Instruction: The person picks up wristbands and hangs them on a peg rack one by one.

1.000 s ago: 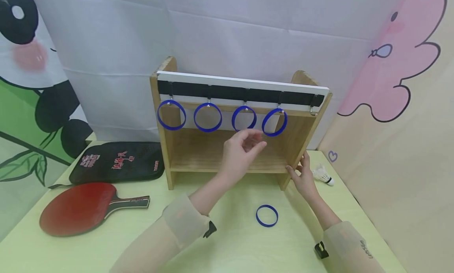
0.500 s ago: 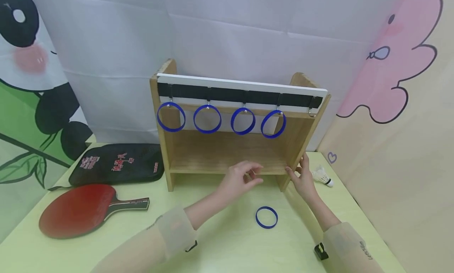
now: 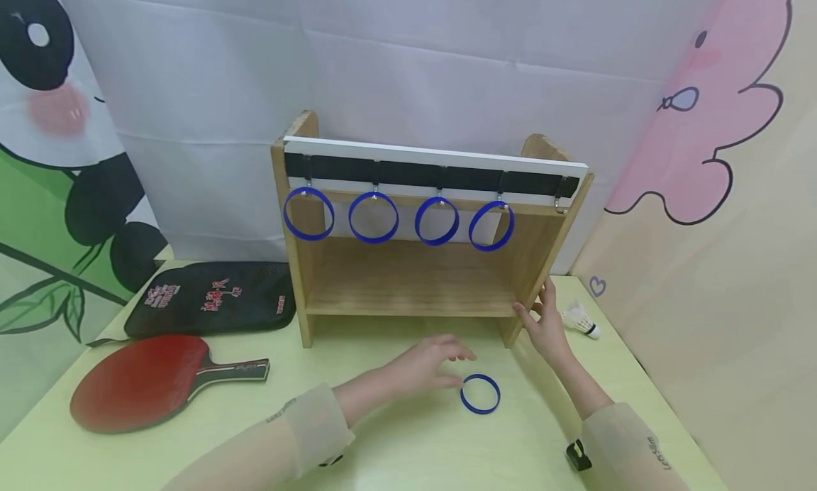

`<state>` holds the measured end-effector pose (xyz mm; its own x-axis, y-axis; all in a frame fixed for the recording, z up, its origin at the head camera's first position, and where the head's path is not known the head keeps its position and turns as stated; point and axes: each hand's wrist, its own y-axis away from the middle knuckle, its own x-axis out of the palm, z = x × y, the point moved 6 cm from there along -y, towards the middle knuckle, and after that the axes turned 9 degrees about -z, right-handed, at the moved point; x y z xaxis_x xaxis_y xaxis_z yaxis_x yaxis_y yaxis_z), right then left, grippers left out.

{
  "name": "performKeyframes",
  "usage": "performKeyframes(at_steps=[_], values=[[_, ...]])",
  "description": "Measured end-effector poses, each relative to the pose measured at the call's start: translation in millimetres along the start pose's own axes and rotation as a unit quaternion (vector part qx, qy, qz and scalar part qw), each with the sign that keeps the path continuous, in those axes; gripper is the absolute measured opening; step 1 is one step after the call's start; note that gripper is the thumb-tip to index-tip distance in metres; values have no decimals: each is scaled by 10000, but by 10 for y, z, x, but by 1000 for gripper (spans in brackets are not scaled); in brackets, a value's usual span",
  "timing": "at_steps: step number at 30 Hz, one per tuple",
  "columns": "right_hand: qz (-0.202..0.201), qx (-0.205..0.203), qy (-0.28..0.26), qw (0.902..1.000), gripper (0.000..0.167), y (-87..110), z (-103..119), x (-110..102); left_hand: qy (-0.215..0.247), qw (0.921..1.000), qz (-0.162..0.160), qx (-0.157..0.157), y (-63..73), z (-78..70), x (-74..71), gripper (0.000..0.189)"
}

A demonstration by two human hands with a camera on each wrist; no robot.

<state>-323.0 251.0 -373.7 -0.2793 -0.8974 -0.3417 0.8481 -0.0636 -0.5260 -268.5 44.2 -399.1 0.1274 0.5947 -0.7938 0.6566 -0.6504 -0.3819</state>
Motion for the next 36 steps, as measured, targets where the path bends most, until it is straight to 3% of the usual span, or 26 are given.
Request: performKeyframes(at_steps=[10, 19, 26, 36], values=[[18, 19, -87, 10000, 77, 2, -20, 5, -144, 9976, 643, 191, 33, 189, 216, 36], [48, 109, -110, 9999, 77, -5, -25, 4, -215, 9914, 1195, 480, 28, 232, 379, 36], [32, 137, -125, 9998, 78, -10, -14, 0, -476, 9877, 1383, 546, -30, 251, 493, 28], [23, 72, -75, 9999, 78, -9, -19, 3, -346, 9881, 1465, 306, -60, 259, 527, 17]])
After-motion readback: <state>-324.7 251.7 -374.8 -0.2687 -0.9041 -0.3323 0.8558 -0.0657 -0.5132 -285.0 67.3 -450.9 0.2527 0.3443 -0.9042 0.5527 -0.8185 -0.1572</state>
